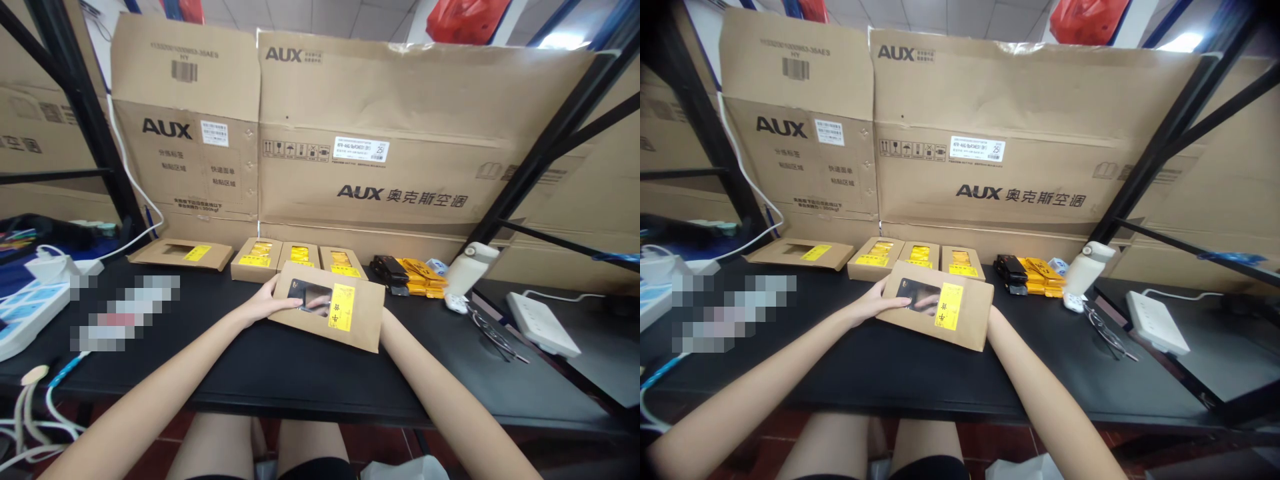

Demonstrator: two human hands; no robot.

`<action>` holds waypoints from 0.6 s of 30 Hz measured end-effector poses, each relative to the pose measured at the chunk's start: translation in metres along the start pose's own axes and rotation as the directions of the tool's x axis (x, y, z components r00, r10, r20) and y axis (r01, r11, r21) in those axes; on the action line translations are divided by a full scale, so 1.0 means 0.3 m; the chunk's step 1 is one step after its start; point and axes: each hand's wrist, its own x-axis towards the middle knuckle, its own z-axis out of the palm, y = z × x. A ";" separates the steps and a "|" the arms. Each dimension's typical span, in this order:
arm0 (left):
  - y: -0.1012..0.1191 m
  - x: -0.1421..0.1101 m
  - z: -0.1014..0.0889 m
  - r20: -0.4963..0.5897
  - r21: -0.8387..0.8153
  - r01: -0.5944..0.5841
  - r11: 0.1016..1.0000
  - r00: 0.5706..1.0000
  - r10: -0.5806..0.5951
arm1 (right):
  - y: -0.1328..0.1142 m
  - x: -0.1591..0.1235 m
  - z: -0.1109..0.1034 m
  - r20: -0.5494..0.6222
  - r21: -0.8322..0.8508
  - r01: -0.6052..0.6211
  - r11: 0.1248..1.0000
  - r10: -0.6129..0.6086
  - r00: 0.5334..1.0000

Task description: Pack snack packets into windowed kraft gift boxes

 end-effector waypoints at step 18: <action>0.008 -0.006 -0.001 0.010 0.049 -0.006 0.999 1.000 0.005 | -0.004 -0.003 -0.007 0.063 0.056 -0.021 0.998 0.018 0.998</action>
